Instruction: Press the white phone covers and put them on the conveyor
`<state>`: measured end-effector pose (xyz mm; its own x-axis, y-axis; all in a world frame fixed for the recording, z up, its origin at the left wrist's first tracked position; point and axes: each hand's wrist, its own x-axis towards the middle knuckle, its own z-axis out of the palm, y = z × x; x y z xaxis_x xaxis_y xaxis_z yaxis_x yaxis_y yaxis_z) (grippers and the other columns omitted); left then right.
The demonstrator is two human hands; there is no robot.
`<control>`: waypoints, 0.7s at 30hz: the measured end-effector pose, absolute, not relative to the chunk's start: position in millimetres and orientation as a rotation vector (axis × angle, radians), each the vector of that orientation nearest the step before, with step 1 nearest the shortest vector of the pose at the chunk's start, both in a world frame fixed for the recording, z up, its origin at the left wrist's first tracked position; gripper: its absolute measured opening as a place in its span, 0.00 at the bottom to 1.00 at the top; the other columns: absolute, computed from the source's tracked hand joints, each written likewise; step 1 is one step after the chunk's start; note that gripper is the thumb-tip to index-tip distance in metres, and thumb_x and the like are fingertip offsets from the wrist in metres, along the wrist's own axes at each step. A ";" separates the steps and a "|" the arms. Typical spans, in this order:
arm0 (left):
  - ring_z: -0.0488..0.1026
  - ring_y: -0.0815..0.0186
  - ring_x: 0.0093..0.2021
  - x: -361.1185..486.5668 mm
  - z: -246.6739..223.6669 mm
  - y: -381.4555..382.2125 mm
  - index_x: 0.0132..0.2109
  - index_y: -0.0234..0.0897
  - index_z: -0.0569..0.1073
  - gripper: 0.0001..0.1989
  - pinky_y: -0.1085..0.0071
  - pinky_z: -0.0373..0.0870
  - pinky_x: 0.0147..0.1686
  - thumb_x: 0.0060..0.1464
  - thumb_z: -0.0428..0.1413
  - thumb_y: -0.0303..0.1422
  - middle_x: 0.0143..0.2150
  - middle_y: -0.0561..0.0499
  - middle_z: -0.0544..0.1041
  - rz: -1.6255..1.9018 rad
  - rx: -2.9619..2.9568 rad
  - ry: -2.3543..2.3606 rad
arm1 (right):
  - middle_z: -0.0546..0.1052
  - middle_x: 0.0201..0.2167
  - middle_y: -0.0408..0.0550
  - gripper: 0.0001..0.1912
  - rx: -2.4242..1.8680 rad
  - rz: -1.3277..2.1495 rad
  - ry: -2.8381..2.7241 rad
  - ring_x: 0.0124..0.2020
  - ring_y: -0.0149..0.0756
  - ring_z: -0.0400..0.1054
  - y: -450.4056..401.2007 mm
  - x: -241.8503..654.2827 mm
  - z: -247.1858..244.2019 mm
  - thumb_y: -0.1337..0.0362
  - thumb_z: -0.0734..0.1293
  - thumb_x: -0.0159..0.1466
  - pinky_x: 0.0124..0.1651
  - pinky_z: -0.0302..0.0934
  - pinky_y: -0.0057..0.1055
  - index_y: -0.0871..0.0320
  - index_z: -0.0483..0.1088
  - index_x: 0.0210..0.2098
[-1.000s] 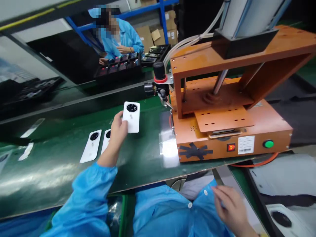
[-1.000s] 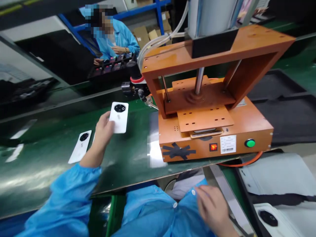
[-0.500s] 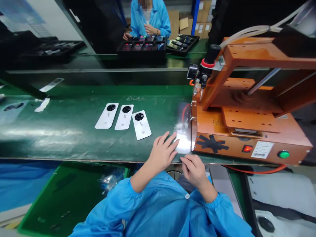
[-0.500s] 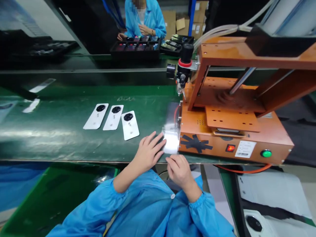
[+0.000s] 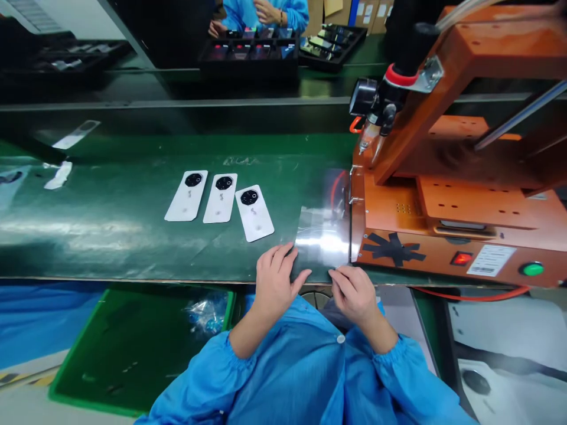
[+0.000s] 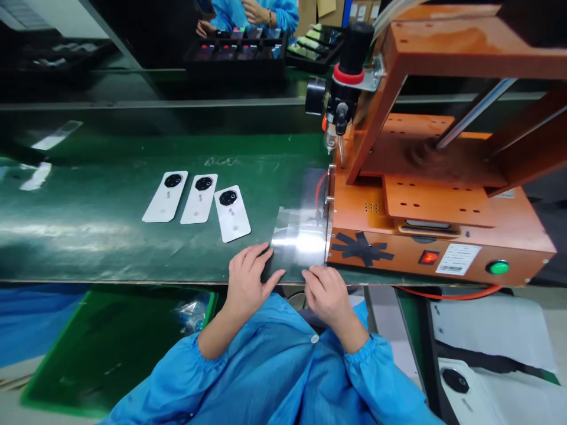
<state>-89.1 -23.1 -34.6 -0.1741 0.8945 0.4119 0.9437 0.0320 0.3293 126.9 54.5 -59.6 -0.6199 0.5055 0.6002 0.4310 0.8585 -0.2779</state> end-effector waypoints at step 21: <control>0.65 0.49 0.66 -127.9 -27.9 8.8 0.57 0.48 0.79 0.19 0.44 0.63 0.63 0.60 0.64 0.39 0.62 0.48 0.78 -0.949 -2.238 -2.263 | 0.78 0.45 0.55 0.13 -0.777 0.236 -2.493 0.44 0.45 0.71 77.5 59.7 -1.8 0.69 0.61 0.73 0.45 0.66 0.42 0.57 0.75 0.51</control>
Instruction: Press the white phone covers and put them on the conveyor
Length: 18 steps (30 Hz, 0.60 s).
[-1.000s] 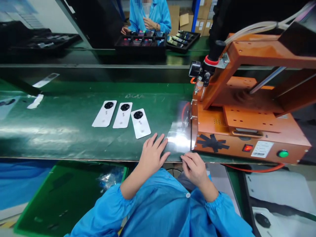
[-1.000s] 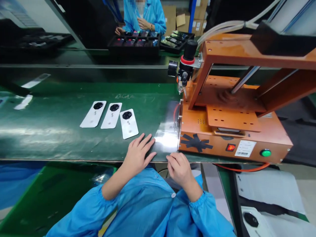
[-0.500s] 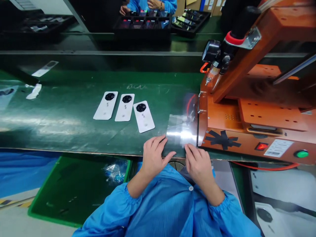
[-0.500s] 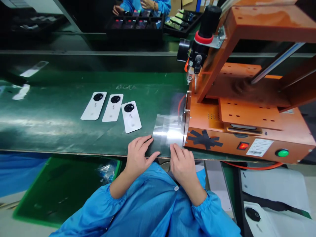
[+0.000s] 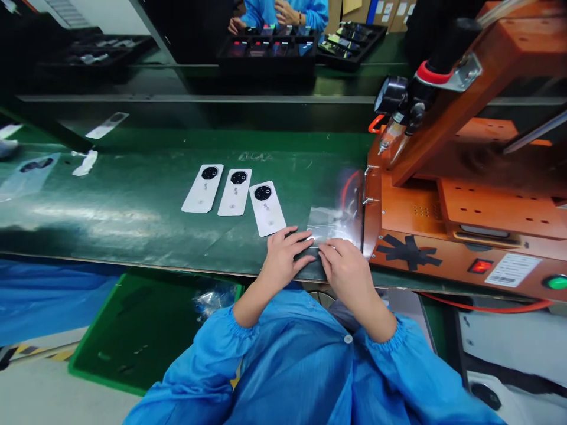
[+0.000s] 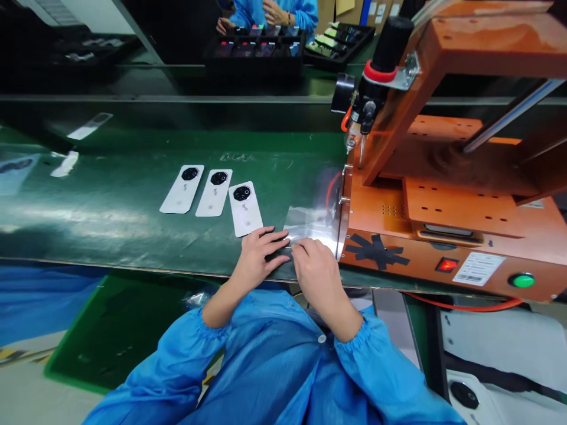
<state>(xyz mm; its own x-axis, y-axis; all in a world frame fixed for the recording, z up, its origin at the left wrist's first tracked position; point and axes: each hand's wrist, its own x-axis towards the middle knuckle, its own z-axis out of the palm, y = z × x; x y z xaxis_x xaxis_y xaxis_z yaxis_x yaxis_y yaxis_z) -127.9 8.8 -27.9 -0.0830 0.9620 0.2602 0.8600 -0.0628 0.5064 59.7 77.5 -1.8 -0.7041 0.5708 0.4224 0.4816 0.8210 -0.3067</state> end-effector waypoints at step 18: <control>0.64 0.50 0.67 -119.6 -21.7 5.7 0.58 0.45 0.78 0.16 0.47 0.60 0.63 0.65 0.59 0.38 0.64 0.49 0.76 0.812 2.068 2.002 | 0.77 0.48 0.60 0.08 -0.522 -0.214 -2.781 0.39 0.48 0.65 79.7 54.5 15.3 0.73 0.62 0.68 0.36 0.55 0.44 0.59 0.72 0.42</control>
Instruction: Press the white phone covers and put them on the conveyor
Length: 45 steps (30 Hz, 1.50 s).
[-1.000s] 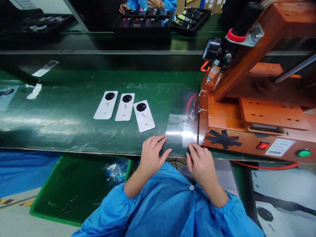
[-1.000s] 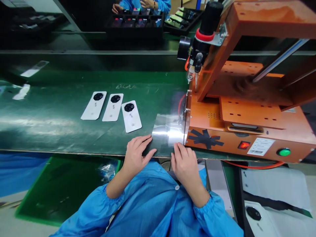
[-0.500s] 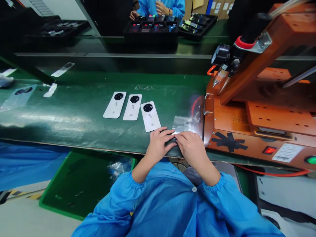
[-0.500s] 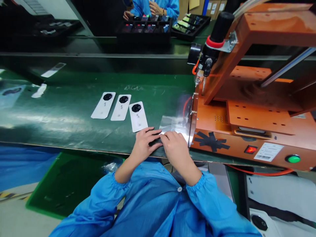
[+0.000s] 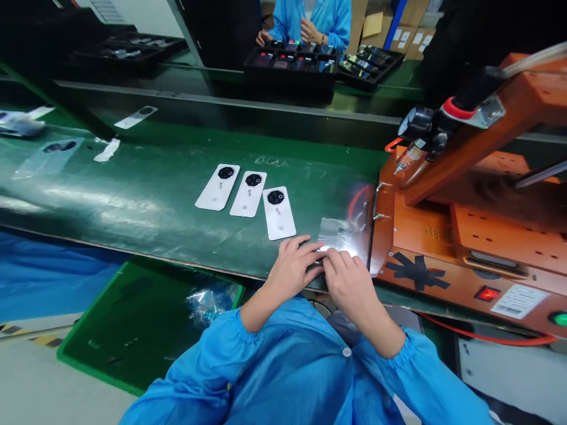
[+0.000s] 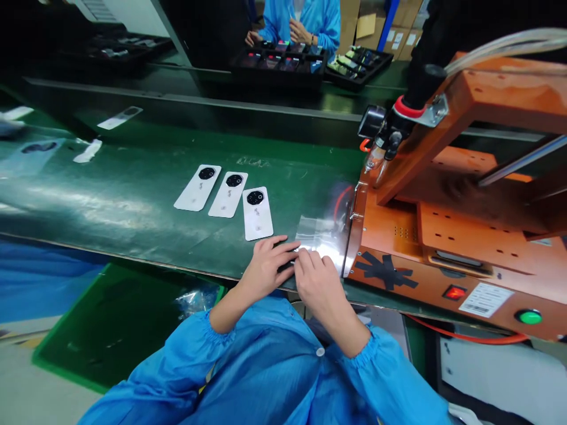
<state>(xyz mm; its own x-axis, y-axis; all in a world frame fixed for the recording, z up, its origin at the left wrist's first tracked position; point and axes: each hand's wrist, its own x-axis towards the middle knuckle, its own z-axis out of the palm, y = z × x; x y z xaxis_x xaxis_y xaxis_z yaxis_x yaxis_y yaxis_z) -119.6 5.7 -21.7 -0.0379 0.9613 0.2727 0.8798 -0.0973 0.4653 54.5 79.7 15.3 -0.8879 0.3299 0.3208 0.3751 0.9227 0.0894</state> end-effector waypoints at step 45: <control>0.70 0.50 0.66 -124.9 -48.1 -48.9 0.58 0.38 0.76 0.24 0.52 0.62 0.65 0.60 0.57 0.47 0.65 0.41 0.75 1.002 2.178 2.253 | 0.75 0.40 0.50 0.11 -0.984 1.108 -2.383 0.46 0.43 0.69 144.5 -31.3 2.6 0.59 0.64 0.67 0.52 0.60 0.43 0.55 0.71 0.29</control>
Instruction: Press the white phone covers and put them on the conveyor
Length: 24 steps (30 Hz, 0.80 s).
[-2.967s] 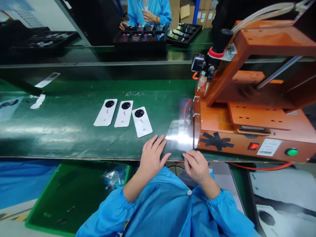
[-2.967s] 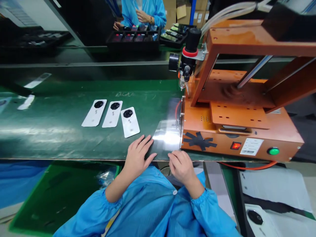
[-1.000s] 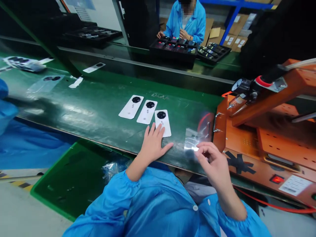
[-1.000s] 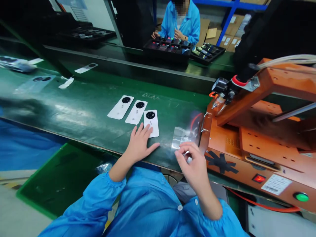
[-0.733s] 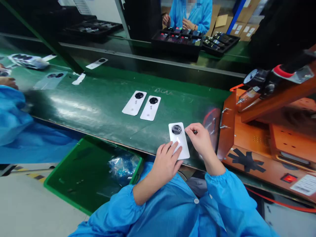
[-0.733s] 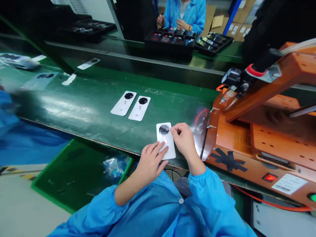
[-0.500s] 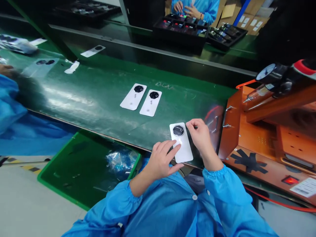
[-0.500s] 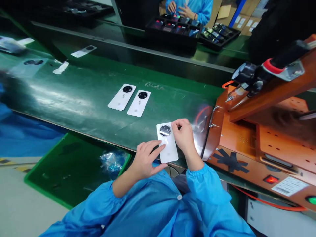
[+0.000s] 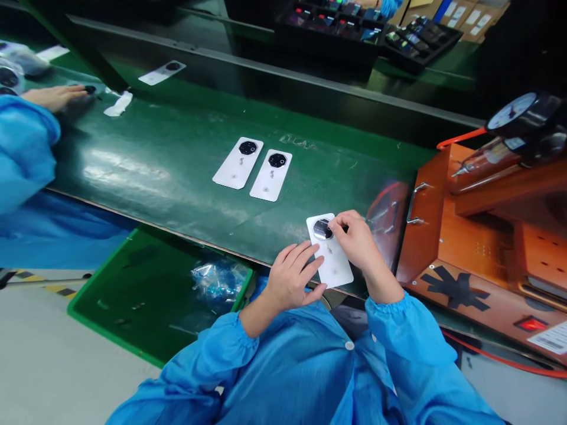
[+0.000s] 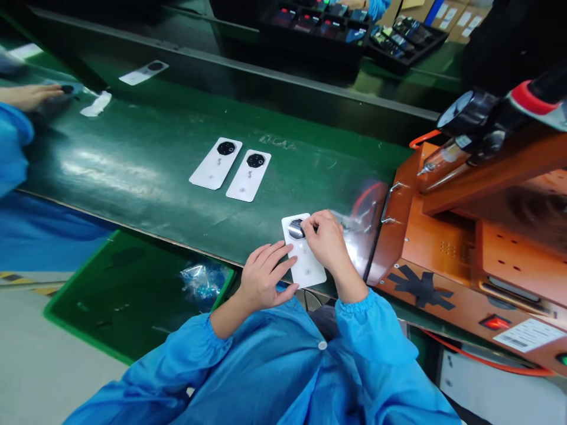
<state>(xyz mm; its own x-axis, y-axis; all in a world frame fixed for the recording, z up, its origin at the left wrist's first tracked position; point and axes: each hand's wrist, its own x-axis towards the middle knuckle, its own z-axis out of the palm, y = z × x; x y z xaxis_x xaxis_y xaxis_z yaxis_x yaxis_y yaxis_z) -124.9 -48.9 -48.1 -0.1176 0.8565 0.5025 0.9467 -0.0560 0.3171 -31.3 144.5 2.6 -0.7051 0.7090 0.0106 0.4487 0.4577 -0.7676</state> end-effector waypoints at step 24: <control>0.71 0.47 0.64 -124.9 -46.3 -47.8 0.56 0.36 0.76 0.24 0.52 0.63 0.62 0.58 0.59 0.46 0.62 0.39 0.77 -0.934 -1.977 -2.013 | 0.74 0.37 0.49 0.10 -1.009 0.957 -2.431 0.44 0.42 0.69 149.4 -36.7 0.8 0.62 0.64 0.67 0.49 0.61 0.40 0.55 0.72 0.29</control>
<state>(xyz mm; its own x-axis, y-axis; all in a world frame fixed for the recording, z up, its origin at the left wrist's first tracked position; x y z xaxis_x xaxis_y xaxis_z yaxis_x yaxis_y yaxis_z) -124.9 -47.8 -46.3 -0.1070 0.8418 0.5290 0.9477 -0.0747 0.3104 -36.7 149.4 0.8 -0.6902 0.7218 0.0511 0.4931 0.5208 -0.6968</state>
